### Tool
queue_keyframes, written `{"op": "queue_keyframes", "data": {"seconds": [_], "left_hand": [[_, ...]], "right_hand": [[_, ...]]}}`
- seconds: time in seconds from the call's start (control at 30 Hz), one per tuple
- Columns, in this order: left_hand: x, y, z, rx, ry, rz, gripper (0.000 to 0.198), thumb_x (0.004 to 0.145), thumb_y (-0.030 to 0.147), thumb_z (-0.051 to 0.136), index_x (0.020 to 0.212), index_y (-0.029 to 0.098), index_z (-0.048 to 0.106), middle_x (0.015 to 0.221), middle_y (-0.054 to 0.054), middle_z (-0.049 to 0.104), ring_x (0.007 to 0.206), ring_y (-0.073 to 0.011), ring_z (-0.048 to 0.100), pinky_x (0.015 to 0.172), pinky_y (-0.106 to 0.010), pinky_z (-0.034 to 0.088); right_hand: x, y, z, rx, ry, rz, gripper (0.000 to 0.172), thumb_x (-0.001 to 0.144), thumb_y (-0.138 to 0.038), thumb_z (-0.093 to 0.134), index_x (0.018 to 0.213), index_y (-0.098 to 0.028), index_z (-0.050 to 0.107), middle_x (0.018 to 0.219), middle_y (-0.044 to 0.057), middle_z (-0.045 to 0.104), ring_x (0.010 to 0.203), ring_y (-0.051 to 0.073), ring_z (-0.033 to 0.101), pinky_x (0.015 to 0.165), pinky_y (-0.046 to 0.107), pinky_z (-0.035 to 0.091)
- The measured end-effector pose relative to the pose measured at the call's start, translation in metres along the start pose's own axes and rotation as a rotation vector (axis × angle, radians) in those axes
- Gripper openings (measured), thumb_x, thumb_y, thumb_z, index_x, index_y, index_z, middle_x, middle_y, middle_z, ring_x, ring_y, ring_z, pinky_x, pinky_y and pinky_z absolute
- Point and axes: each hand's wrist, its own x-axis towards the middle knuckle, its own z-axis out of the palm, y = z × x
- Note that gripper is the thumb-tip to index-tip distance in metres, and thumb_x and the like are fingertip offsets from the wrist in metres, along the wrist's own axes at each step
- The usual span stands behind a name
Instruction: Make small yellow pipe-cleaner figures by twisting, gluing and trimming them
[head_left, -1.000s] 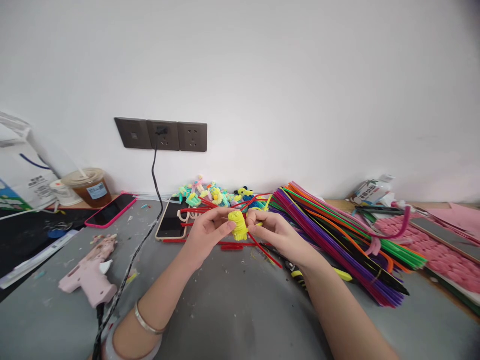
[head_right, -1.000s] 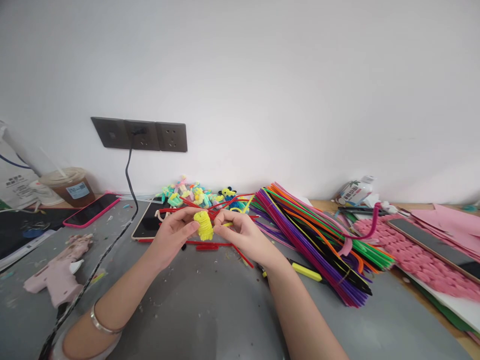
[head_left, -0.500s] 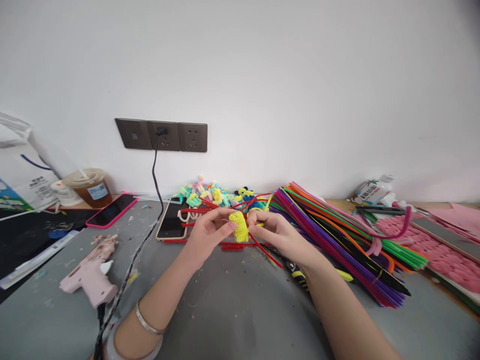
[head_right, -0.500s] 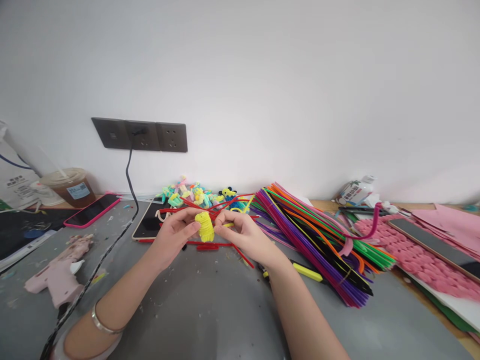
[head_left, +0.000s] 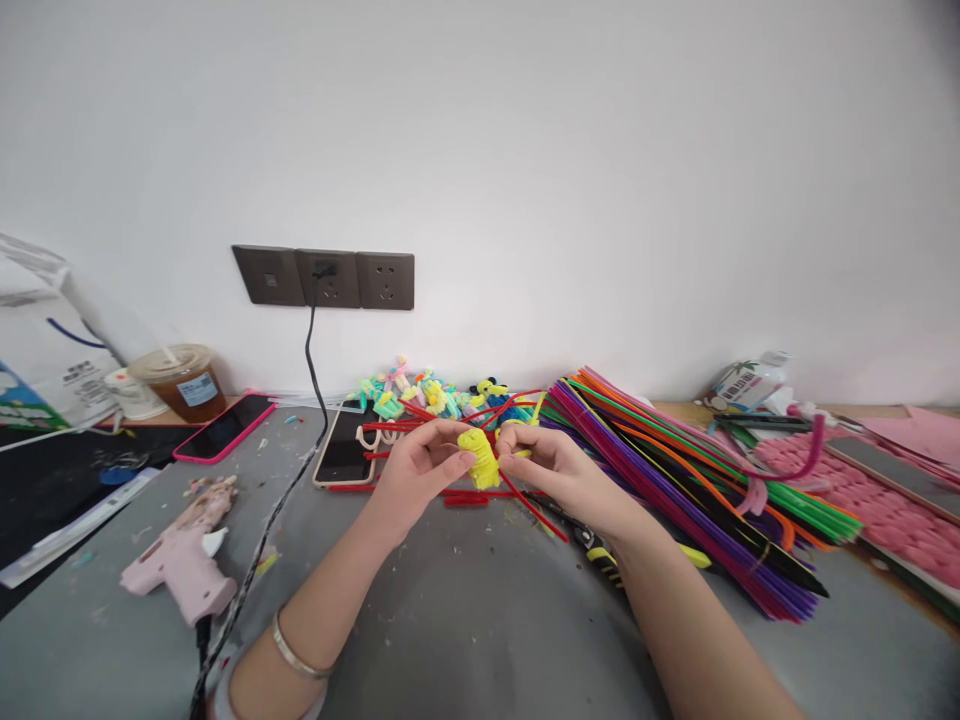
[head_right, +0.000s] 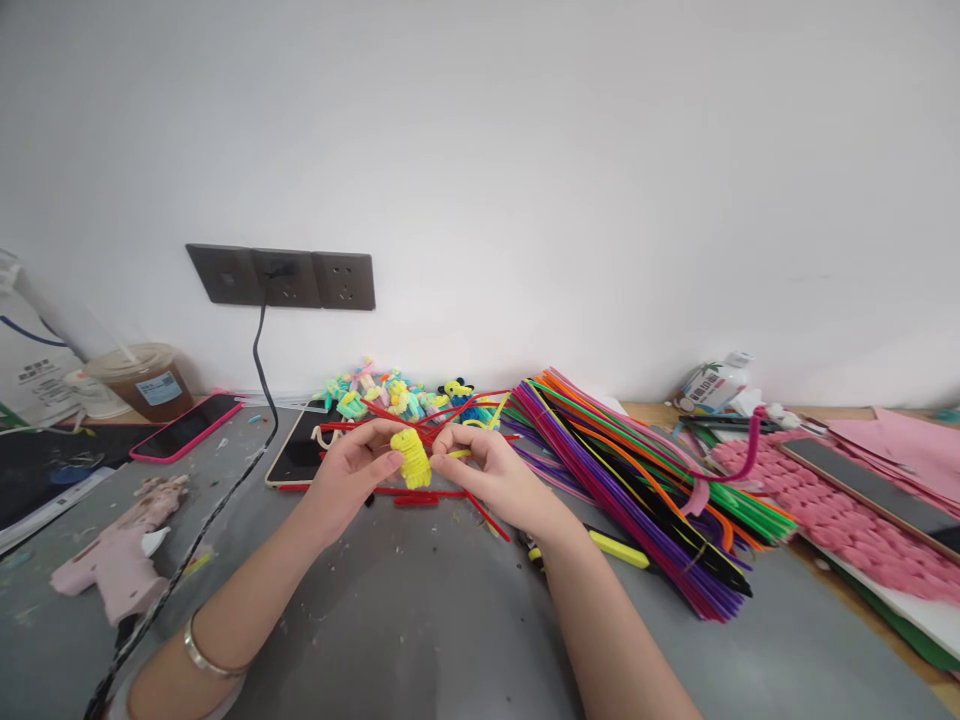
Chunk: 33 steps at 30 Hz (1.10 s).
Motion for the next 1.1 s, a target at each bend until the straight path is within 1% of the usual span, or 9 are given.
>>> {"op": "queue_keyframes", "data": {"seconds": [0.17,0.37,0.5,0.73,1.1], "left_hand": [[0.0004,0.001,-0.0004,0.043,-0.006,0.0,0.031,0.071,0.032,0.081,0.098,0.02,0.072,0.086,-0.002,0.067,0.079,-0.0126,0.061,0.07,-0.022,0.054],[0.0005,0.0018,-0.0001,0.098,0.018,0.013,0.028,0.069,0.033,0.081,0.091,0.018,0.071,0.086,-0.004,0.068,0.078,-0.0153,0.061,0.068,-0.025,0.054],[0.0002,0.0015,-0.0007,0.14,0.003,0.022,0.027,0.071,0.033,0.08,0.091,0.019,0.07,0.089,-0.004,0.067,0.079,-0.0156,0.061,0.07,-0.026,0.054],[0.0005,0.0008,-0.0001,0.103,-0.001,0.011,0.028,0.07,0.033,0.081,0.09,0.018,0.069,0.088,-0.003,0.066,0.078,-0.0149,0.062,0.071,-0.028,0.056],[0.0005,-0.0011,0.0001,0.1,0.021,0.0,0.029,0.067,0.032,0.083,0.089,0.018,0.07,0.084,-0.002,0.065,0.076,-0.0147,0.062,0.07,-0.028,0.057]], "right_hand": [[0.0001,-0.0008,-0.0009,-0.012,0.004,0.005,0.027,0.086,-0.042,0.064,0.078,-0.018,0.056,0.074,0.0,0.049,0.067,0.013,0.043,0.059,0.024,0.033],[0.0007,-0.001,-0.0008,-0.015,0.024,0.004,0.028,0.082,-0.043,0.069,0.075,-0.018,0.057,0.07,-0.001,0.049,0.064,0.013,0.041,0.057,0.024,0.032],[0.0008,-0.0008,0.0001,-0.02,0.035,0.018,0.029,0.082,-0.043,0.068,0.074,-0.018,0.056,0.068,-0.002,0.047,0.062,0.012,0.039,0.055,0.024,0.03],[-0.0001,0.0008,0.0002,0.005,0.036,0.019,0.026,0.082,-0.04,0.068,0.074,-0.018,0.056,0.071,-0.002,0.049,0.061,0.011,0.038,0.057,0.025,0.03],[0.0008,-0.001,0.0,0.008,0.039,0.034,0.028,0.08,-0.041,0.07,0.073,-0.017,0.055,0.067,-0.003,0.045,0.056,0.009,0.034,0.051,0.023,0.026]]}}
